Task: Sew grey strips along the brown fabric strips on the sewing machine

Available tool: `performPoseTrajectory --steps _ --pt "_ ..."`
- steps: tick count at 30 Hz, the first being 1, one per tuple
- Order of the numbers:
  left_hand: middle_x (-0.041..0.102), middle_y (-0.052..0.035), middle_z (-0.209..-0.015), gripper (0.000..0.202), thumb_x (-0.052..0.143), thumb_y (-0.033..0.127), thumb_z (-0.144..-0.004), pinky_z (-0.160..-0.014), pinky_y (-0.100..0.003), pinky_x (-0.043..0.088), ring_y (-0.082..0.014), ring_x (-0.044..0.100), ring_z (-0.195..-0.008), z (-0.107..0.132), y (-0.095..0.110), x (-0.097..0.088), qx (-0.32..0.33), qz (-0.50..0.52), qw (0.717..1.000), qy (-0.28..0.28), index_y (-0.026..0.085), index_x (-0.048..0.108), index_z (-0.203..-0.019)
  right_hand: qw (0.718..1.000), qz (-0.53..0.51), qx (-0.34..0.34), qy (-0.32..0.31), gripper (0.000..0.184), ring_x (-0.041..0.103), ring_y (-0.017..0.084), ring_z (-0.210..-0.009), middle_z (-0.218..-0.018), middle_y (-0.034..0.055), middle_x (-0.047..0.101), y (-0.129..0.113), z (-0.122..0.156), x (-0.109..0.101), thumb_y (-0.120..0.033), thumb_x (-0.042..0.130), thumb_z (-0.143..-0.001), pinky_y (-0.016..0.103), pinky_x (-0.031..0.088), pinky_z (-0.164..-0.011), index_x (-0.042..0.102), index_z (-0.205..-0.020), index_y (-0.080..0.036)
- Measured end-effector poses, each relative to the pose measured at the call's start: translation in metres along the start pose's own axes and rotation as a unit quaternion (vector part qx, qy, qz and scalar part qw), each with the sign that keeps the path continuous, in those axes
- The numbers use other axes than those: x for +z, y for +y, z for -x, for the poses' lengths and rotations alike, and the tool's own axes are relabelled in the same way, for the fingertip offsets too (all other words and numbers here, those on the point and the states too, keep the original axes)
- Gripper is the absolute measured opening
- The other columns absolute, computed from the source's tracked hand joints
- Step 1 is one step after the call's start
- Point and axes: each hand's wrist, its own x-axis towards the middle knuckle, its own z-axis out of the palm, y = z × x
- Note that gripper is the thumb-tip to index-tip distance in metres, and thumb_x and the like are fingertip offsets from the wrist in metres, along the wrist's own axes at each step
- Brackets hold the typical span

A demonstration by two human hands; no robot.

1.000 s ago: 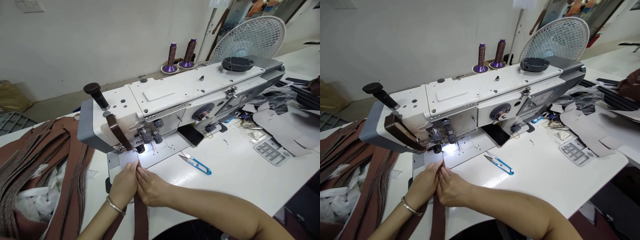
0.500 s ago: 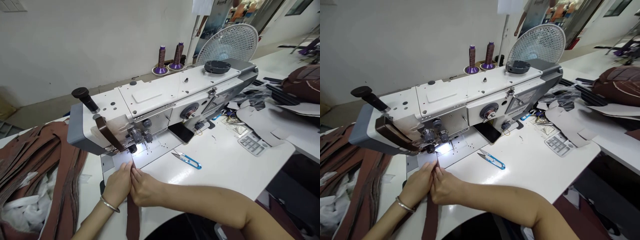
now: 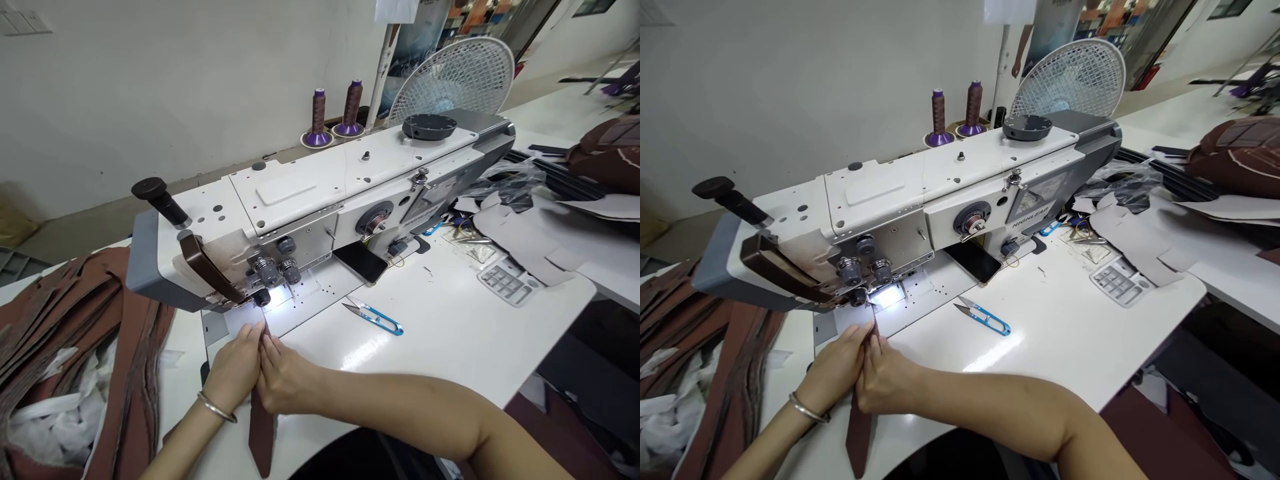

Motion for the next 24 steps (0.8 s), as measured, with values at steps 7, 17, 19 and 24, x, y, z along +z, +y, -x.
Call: performPoseTrajectory --steps 7,17,19,24 --pt "0.057 -0.0154 -0.124 0.052 0.024 0.006 -0.094 -0.089 -0.034 0.048 -0.0219 0.063 -0.099 -0.005 -0.003 -0.006 0.004 -0.013 1.000 -0.017 0.009 0.037 -0.143 1.000 -0.004 0.009 -0.010 0.024 0.070 0.040 -0.087 -0.092 0.0323 0.069 -0.002 -0.001 0.005 -0.007 0.050 -0.080 0.055 0.055 -0.078 0.066 -0.091 0.007" --pt "0.058 -0.0161 -0.121 0.051 0.027 0.005 -0.093 -0.088 -0.036 0.051 -0.0220 0.065 -0.097 -0.008 -0.009 -0.007 0.015 -0.003 1.000 -0.009 0.009 0.039 -0.142 1.000 0.016 0.022 -0.003 0.027 0.070 0.040 -0.085 -0.088 0.0295 0.070 -0.004 -0.005 0.008 -0.007 0.047 -0.079 0.057 0.054 -0.076 0.068 -0.091 0.006" --pt "0.058 -0.0164 -0.120 0.051 0.027 0.004 -0.093 -0.088 -0.036 0.051 -0.0217 0.065 -0.096 -0.009 -0.010 -0.007 0.021 0.000 1.000 -0.009 0.008 0.040 -0.142 1.000 0.018 0.018 -0.008 0.028 0.070 0.040 -0.085 -0.089 0.0289 0.070 -0.006 -0.005 0.008 -0.008 0.046 -0.081 0.058 0.054 -0.076 0.067 -0.092 0.006" --pt "0.058 -0.0183 -0.122 0.052 0.028 0.003 -0.091 -0.087 -0.037 0.052 -0.0226 0.066 -0.095 -0.009 -0.011 -0.005 0.027 -0.002 1.000 -0.007 0.006 0.040 -0.141 0.999 0.007 0.006 -0.038 0.032 0.069 0.042 -0.085 -0.089 0.0339 0.068 -0.014 -0.002 0.014 -0.014 0.047 -0.087 0.066 0.052 -0.080 0.064 -0.098 0.011"
